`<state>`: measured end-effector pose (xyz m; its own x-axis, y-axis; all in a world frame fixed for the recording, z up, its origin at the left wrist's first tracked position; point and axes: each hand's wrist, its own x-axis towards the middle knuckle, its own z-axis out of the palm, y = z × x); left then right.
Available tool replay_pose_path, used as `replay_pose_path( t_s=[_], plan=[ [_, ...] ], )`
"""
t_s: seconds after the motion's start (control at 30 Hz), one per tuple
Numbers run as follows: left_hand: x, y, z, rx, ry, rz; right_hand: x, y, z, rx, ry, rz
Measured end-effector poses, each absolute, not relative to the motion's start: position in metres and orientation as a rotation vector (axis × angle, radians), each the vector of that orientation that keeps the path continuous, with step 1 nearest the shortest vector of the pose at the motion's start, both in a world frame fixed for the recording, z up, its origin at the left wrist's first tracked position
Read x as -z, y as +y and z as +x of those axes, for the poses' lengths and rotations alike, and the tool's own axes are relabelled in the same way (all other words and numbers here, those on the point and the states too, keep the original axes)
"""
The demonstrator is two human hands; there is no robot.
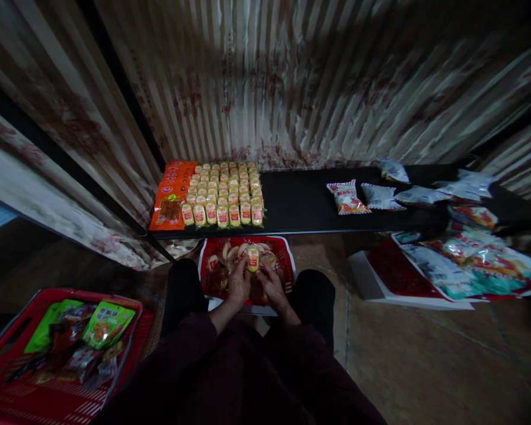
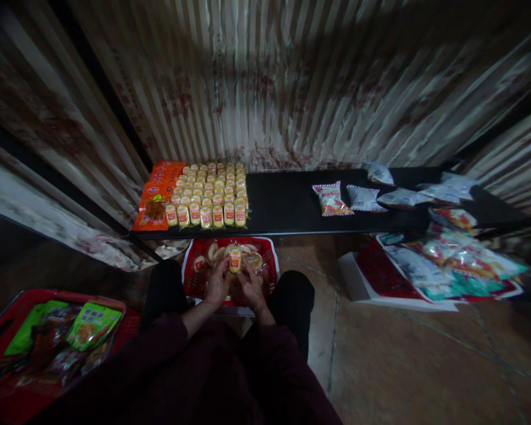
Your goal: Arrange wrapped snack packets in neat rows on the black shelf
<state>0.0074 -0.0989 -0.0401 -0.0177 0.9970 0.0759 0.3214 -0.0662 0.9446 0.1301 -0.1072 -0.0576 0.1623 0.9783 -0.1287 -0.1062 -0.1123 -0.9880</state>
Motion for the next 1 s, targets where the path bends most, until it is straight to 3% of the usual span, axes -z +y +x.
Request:
replay_pose_path(
  t_s=[1.0],
  plan=[
    [0.008,-0.078,0.035,-1.149,1.437,1.571,0.023,-0.094,0.149,-1.073,-0.931,-1.21]
  ],
)
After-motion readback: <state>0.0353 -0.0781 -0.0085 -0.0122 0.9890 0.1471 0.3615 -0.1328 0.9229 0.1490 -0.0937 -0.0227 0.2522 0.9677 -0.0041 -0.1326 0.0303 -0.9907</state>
